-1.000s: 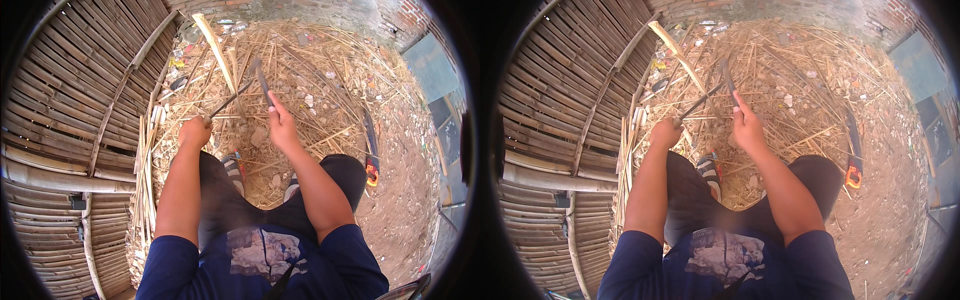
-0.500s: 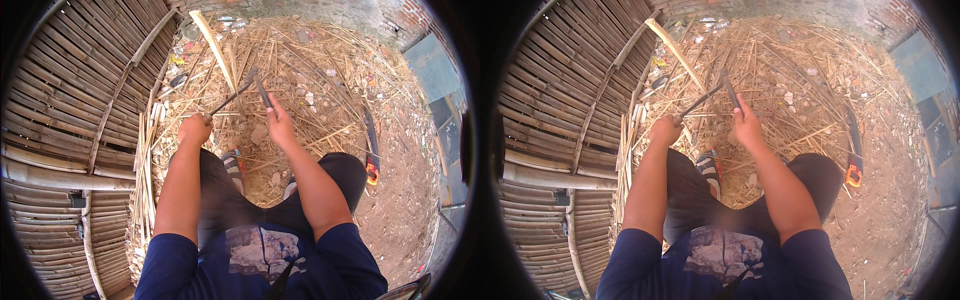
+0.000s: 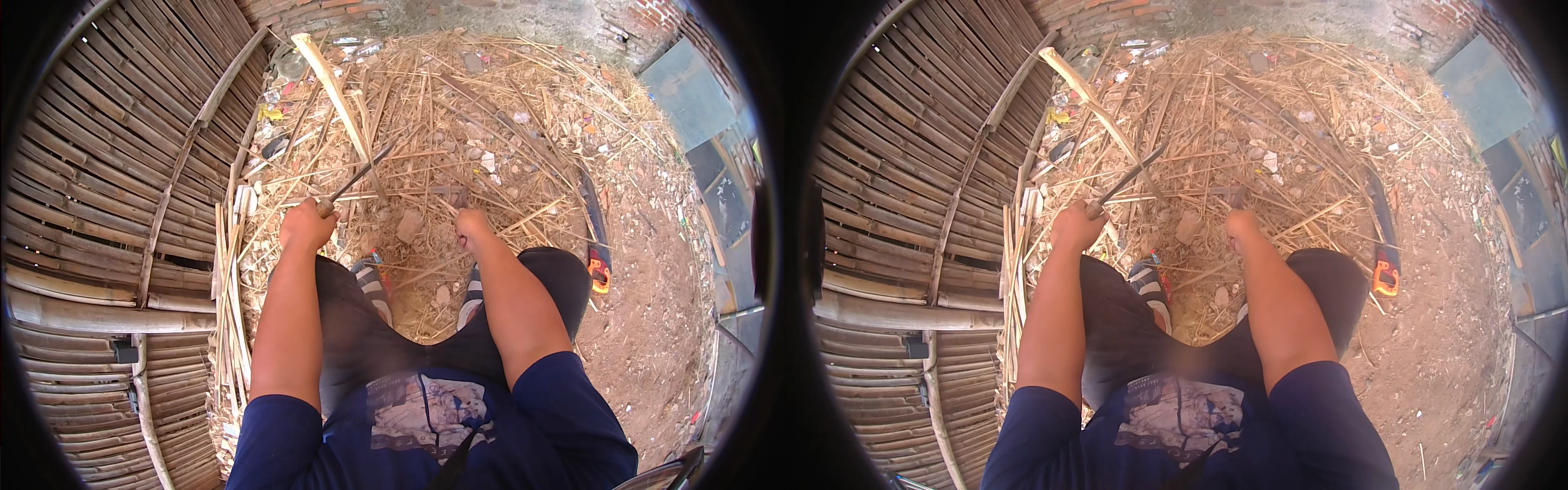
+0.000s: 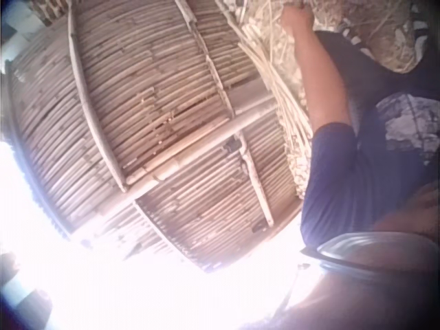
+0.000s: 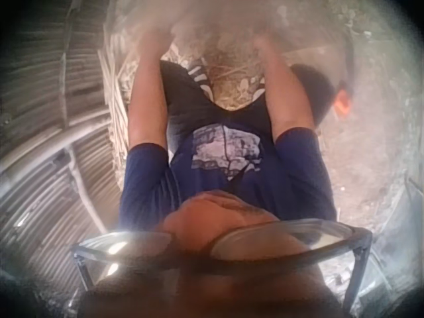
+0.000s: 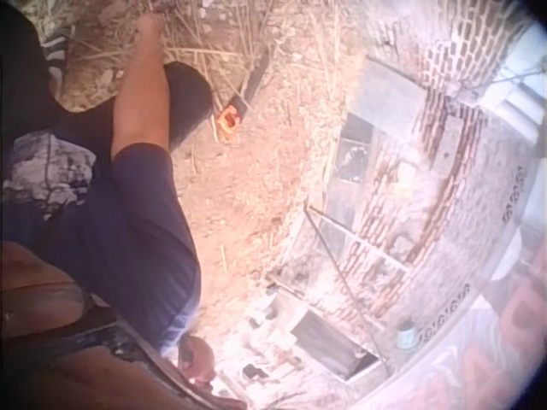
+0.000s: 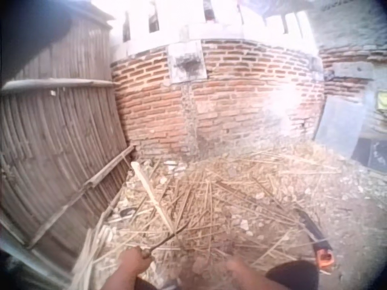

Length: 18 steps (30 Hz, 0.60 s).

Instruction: The person uses a hammer and a knife to split a bamboo stick into thin strips and then shaves the surface of a strip.

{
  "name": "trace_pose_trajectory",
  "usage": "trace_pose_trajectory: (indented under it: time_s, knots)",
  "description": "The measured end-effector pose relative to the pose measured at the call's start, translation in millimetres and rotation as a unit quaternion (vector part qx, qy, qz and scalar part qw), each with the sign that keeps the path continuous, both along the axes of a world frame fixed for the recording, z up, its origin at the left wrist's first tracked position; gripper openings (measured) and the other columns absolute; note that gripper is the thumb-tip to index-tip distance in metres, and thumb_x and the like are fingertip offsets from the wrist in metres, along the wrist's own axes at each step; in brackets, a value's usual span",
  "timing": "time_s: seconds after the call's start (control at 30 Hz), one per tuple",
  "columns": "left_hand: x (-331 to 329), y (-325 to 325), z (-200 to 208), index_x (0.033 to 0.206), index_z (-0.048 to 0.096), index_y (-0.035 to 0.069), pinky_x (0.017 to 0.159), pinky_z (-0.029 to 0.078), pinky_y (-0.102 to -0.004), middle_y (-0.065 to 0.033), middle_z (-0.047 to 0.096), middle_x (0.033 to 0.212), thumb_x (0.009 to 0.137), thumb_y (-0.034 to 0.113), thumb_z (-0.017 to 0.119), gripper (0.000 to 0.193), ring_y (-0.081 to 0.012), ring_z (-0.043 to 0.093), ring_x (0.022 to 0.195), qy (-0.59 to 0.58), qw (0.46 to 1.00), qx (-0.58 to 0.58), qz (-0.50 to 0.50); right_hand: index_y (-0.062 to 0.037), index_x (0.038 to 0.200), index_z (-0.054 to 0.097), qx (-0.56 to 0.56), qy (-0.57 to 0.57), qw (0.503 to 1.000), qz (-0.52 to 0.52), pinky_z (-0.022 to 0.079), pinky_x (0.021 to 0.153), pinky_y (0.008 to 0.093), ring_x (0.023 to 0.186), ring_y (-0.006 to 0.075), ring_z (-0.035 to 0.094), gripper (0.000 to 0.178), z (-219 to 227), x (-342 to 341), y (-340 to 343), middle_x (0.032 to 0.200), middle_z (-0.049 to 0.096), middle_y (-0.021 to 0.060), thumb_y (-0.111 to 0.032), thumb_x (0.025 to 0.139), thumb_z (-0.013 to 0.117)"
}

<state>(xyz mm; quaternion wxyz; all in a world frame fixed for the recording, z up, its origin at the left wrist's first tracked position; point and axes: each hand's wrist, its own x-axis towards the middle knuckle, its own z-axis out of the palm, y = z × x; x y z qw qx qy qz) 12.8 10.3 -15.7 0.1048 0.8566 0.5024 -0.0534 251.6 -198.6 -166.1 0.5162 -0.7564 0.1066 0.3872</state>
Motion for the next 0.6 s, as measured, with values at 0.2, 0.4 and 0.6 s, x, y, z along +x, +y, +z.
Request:
trace_pose_trajectory:
  time_s: [0.2, 0.4, 0.6]
  knots:
    - [3, -3, 6, 0.115, 0.067, 0.006, 0.092, 0.055, -0.0463, -0.0206, 0.072, 0.113, 0.085, 0.054, 0.073, 0.056, -0.0364, 0.068, 0.108, -0.014, 1.0, 0.001, -0.002, -0.0064, 0.127, 0.053, 0.115, -0.138, 0.977, -0.114, 0.038, 0.044, 0.034, 0.057, 0.018, 0.05, 0.037, -10, 17, 4, 0.078, 0.054, 0.0073, -0.034, 0.103, 0.052]
    - [-4, -4, 7, 0.114, 0.066, 0.006, 0.092, 0.054, -0.0469, -0.0209, 0.072, 0.111, 0.085, 0.052, 0.073, 0.055, -0.0364, 0.069, 0.108, -0.022, 1.0, 0.004, -0.002, 0.0008, 0.154, 0.033, -0.091, -0.164, 0.973, -0.137, 0.049, 0.099, 0.0473, 0.115, 0.0392, 0.061, 0.073, 33, 3, 1, 0.135, 0.055, 0.0271, -0.041, 0.1, 0.058]
    - [6, -5, 4, 0.118, 0.065, 0.005, 0.091, 0.054, -0.047, -0.0214, 0.072, 0.112, 0.086, 0.053, 0.072, 0.058, -0.0367, 0.068, 0.109, -0.027, 0.999, -0.006, -0.018, -0.0055, 0.142, 0.051, 0.005, -0.389, 0.898, 0.204, 0.045, 0.103, 0.0503, 0.121, 0.0438, 0.057, 0.059, -7, -10, 13, 0.13, 0.059, 0.0303, -0.043, 0.097, 0.062]
